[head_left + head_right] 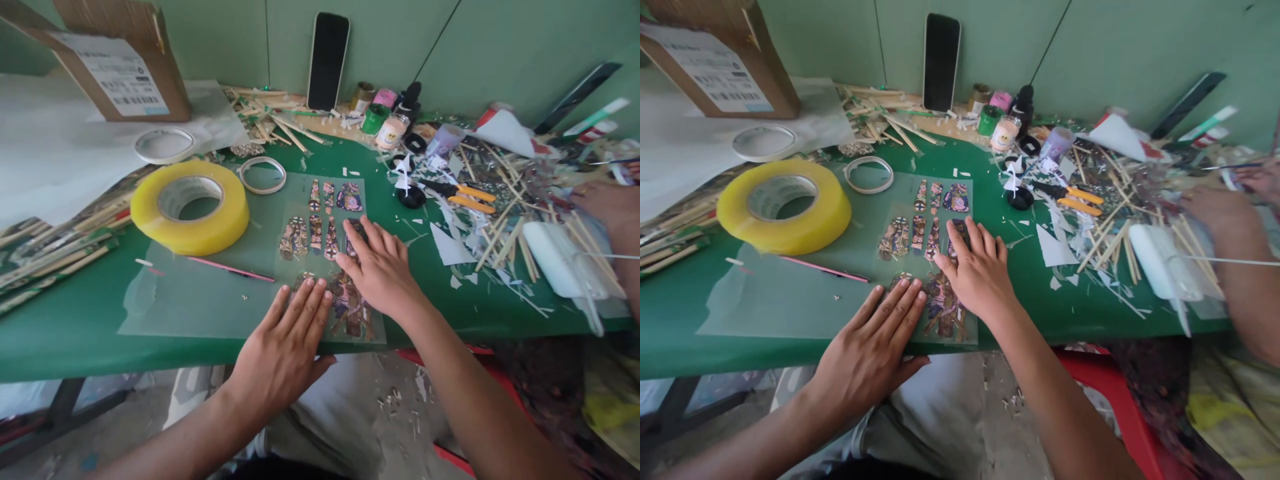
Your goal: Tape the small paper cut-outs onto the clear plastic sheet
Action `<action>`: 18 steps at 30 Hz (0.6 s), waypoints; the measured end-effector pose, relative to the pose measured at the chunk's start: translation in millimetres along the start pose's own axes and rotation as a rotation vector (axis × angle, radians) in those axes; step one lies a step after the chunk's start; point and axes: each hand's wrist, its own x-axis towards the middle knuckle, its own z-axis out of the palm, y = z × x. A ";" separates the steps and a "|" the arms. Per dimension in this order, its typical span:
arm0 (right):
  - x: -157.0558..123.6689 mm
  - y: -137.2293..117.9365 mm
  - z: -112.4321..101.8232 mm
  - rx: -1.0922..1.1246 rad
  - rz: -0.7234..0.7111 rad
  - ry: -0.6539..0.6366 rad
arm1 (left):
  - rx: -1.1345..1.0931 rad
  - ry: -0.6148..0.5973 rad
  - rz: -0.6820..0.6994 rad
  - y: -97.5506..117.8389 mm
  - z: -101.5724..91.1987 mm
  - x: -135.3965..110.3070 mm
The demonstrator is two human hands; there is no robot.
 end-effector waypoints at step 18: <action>-12.9 -101.7 -38.7 0.397 -0.423 0.287 | 0.056 0.237 -0.912 -122.3 -57.1 -39.9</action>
